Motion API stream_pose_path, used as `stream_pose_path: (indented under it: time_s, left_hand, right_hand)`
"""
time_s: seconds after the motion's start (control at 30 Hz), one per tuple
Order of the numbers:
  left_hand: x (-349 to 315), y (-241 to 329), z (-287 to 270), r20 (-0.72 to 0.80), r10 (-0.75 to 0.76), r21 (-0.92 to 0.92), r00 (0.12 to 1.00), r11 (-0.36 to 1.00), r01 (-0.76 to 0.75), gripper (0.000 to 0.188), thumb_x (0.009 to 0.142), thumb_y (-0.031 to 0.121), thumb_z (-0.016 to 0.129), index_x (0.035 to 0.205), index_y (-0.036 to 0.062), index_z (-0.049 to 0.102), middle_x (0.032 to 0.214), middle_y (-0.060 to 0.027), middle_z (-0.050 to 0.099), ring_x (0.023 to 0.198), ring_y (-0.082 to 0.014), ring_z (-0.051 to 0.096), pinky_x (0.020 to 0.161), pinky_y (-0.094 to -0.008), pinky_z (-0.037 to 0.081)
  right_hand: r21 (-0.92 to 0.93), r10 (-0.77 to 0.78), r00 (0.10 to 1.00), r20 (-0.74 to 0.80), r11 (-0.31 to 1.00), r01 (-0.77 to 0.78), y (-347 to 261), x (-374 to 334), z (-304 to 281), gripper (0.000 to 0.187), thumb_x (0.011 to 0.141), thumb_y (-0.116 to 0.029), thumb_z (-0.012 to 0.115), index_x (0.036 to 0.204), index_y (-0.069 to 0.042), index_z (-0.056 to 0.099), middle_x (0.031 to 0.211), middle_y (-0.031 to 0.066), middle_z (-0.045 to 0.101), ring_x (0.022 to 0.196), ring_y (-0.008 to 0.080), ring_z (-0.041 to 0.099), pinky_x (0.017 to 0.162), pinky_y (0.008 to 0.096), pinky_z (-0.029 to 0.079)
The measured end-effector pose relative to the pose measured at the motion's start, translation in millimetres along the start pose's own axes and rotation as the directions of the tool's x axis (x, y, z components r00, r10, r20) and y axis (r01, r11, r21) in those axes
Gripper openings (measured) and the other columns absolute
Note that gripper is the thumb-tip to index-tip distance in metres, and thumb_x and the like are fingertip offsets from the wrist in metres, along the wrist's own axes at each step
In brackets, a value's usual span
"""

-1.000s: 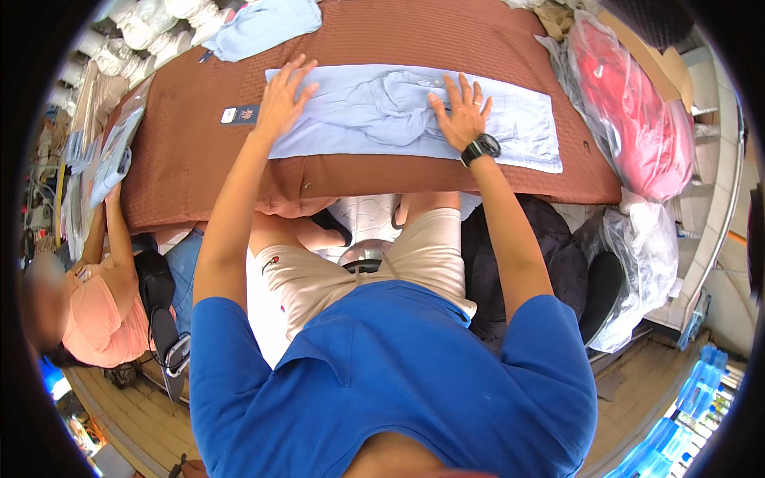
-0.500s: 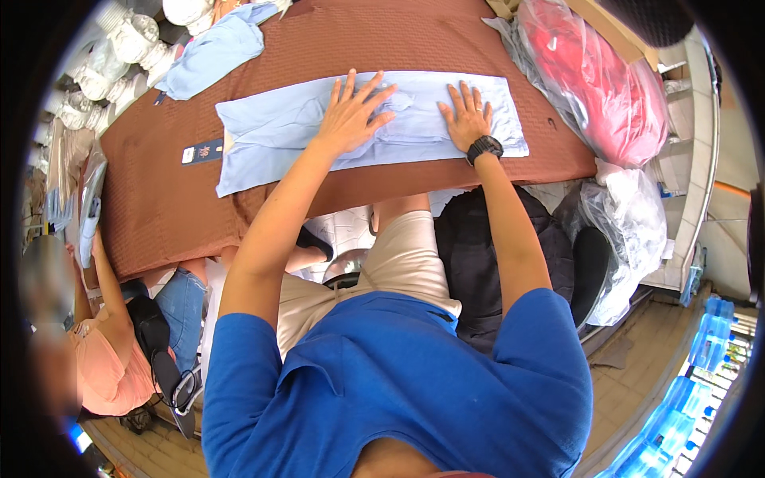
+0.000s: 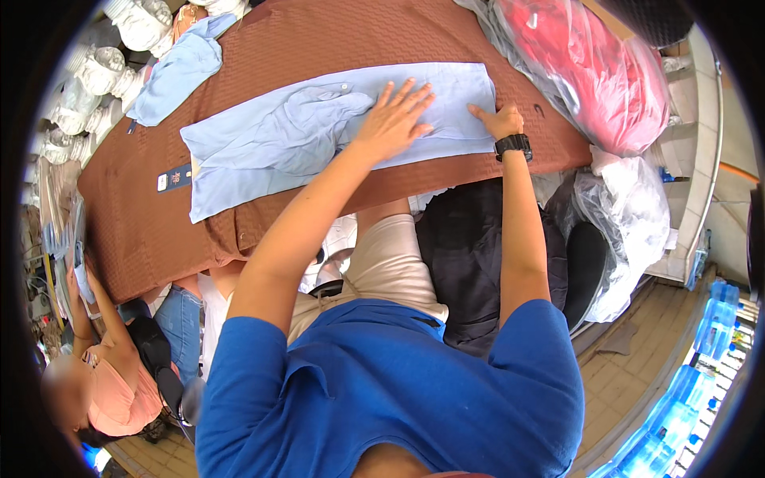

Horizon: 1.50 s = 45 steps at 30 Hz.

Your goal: The person folds a shirt by laying it flat on a table, using a rectangular board to guide the folds, and then placing a tag and a plastic cover on the folded shirt.

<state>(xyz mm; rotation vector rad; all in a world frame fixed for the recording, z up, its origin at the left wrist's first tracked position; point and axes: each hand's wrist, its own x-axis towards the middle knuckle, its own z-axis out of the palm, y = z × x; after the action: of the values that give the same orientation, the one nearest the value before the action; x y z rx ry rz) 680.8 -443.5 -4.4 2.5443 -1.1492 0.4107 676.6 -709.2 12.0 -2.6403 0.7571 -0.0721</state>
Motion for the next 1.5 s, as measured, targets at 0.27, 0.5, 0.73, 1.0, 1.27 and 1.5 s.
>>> stream_pose_path:
  time_s: [0.27, 0.5, 0.73, 1.0, 1.27, 1.5]
  left_hand:
    - [2, 32, 27, -0.029, -0.069, -0.014, 0.997, 0.998, 0.069, 0.051, 0.097, 0.048, 0.049, 0.146, 0.0328, 0.045, 0.159, -0.0002, 0.029, 0.145, -0.0404, 0.022, 0.115, -0.0616, 0.017]
    - [7, 16, 38, 0.016, -0.121, -0.137, 0.993, 0.983, 0.122, 0.058, 0.097, 0.058, 0.043, 0.146, 0.0272, 0.045, 0.154, -0.0024, 0.038, 0.143, -0.039, 0.026, 0.117, -0.0566, 0.017]
    - [24, -16, -43, 0.442, -0.639, -0.857, 0.629, -0.096, 0.506, 0.085, 0.093, 0.056, 0.053, 0.155, 0.0084, 0.018, 0.148, -0.0233, 0.041, 0.137, -0.0315, 0.04, 0.113, -0.0441, 0.031]
    - [5, -15, -21, 0.19, -0.51, -0.664, 0.839, 0.562, 0.492, 0.063, 0.08, 0.013, 0.075, 0.138, 0.0083, 0.052, 0.144, -0.0185, 0.048, 0.129, -0.0342, 0.05, 0.106, -0.0373, 0.041]
    - [-1, 29, -58, 0.148, -0.647, -0.22, 0.748, 0.716, 0.663, 0.048, 0.083, 0.013, 0.071, 0.129, 0.0044, 0.057, 0.122, -0.0178, 0.056, 0.119, -0.0337, 0.056, 0.091, -0.0454, 0.05]
    - [25, 18, -26, -0.091, -0.34, 0.178, 0.936, 0.919, 0.352, 0.049, 0.091, 0.021, 0.063, 0.137, 0.0099, 0.051, 0.142, -0.0112, 0.046, 0.135, -0.0301, 0.042, 0.106, -0.0496, 0.039]
  right_hand:
    - [0.357, -0.148, 0.983, 0.109, 0.929, 0.1, 2, 0, -11, 0.063, 0.068, -0.038, 0.086, 0.109, 0.005, 0.065, 0.108, 0.026, 0.068, 0.101, 0.037, 0.067, 0.087, 0.0394, 0.053]
    - [0.451, -0.471, 0.881, -0.048, 0.777, 0.44, -3, 20, -8, 0.067, 0.073, -0.025, 0.081, 0.128, 0.002, 0.053, 0.114, 0.0263, 0.066, 0.104, 0.0331, 0.067, 0.09, 0.0402, 0.052]
    - [0.73, -0.611, 0.725, 0.318, 0.646, 0.224, -93, -70, -42, 0.059, 0.092, -0.03, 0.066, 0.14, -0.003, 0.044, 0.127, 0.0214, 0.061, 0.087, 0.0247, 0.071, 0.074, 0.0354, 0.057]
    - [0.578, -0.635, 0.76, 0.137, 0.675, 0.459, -51, -46, -10, 0.048, 0.091, -0.02, 0.066, 0.134, -0.004, 0.052, 0.122, 0.0229, 0.061, 0.088, 0.0298, 0.069, 0.077, 0.0363, 0.056]
    - [0.157, -0.601, 0.799, 0.0, 0.789, 0.594, -30, -77, 4, 0.047, 0.086, -0.017, 0.067, 0.131, -0.013, 0.056, 0.126, 0.021, 0.056, 0.11, 0.0428, 0.057, 0.093, 0.0489, 0.048]
    - [0.076, -0.757, 0.568, -0.324, 0.578, 0.813, -62, -62, 32, 0.043, 0.094, -0.021, 0.057, 0.134, -0.007, 0.053, 0.147, 0.0136, 0.044, 0.13, 0.0392, 0.045, 0.105, 0.0508, 0.039]
